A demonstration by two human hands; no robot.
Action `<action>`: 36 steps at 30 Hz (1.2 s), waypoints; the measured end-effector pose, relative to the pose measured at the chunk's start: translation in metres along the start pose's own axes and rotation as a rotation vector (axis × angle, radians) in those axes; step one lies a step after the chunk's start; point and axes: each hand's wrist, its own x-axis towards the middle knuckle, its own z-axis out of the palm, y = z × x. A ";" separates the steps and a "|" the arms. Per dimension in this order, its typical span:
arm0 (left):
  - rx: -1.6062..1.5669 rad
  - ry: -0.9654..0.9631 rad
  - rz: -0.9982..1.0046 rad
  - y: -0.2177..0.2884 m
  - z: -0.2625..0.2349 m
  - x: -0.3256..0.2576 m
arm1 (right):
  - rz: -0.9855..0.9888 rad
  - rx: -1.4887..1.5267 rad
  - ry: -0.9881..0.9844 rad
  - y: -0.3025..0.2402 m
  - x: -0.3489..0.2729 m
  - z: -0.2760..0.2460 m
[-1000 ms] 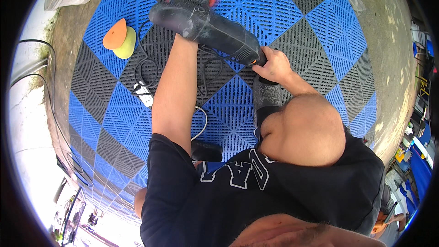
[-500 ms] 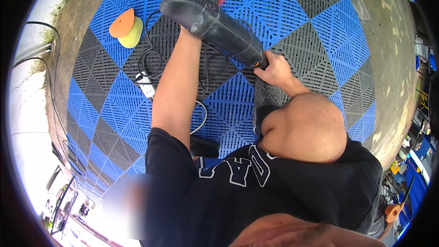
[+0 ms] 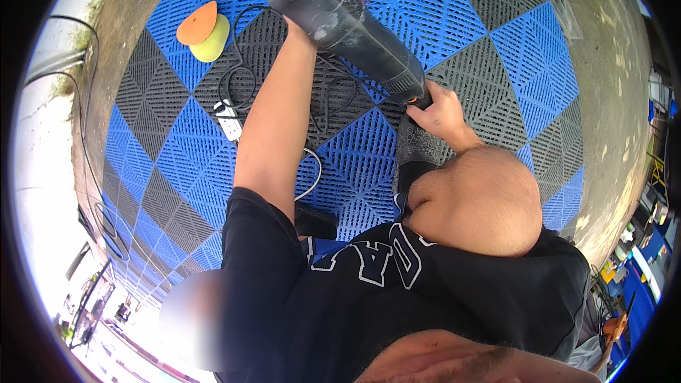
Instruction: The person attaches several circular pads to an electric polisher, securing each one by hand. The person then operates the polisher briefly to test the attachment before swapping to another pad.
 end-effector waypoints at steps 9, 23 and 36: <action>-0.036 0.000 0.028 0.002 0.004 0.000 | -0.095 -0.007 0.112 0.009 0.001 -0.006; -0.029 0.003 0.020 0.005 0.002 -0.006 | -0.108 0.003 0.086 0.004 -0.001 -0.012; -0.072 -0.025 -0.017 0.005 -0.001 -0.009 | -0.138 -0.005 0.061 0.006 -0.002 -0.008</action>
